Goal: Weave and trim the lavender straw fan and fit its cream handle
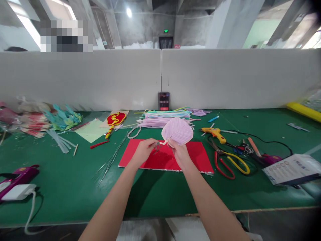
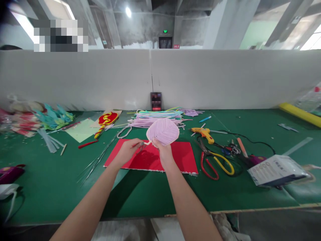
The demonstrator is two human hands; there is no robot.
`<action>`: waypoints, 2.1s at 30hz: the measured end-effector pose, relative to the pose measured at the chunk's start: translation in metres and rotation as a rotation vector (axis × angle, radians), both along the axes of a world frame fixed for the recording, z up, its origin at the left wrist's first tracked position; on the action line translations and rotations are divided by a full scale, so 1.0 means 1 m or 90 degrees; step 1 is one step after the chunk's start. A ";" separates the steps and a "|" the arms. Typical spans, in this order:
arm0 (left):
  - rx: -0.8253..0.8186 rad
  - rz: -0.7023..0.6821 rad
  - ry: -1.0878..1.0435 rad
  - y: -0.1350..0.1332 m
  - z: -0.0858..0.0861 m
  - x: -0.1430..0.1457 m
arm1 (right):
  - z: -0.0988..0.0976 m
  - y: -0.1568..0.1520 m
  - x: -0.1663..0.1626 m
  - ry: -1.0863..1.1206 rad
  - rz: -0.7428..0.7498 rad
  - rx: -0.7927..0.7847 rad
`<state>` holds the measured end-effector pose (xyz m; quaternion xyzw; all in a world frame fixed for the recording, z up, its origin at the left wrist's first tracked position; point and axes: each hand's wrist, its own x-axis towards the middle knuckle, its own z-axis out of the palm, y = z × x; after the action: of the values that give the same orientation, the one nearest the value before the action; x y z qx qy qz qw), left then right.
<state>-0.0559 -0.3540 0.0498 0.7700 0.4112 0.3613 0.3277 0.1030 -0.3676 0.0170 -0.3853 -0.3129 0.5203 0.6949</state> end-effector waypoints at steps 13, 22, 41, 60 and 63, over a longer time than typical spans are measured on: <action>-0.099 0.079 -0.176 -0.025 -0.034 0.067 | 0.002 -0.007 -0.002 0.027 -0.034 -0.042; -0.098 0.096 -0.102 -0.034 -0.035 0.063 | -0.003 -0.005 0.002 -0.184 -0.234 0.020; 0.198 0.161 0.202 -0.010 -0.033 0.016 | 0.002 0.000 0.019 -0.238 -0.078 0.018; -0.151 0.018 -0.211 -0.021 -0.044 0.059 | -0.007 -0.004 -0.003 -0.047 -0.109 -0.015; -0.168 0.024 -0.208 -0.022 -0.046 0.060 | -0.008 -0.003 -0.001 -0.115 -0.181 0.001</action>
<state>0.0040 -0.3762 0.0040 0.6438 0.4109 0.4305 0.4810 0.1024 -0.3704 0.0087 -0.4704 -0.3171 0.3796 0.7308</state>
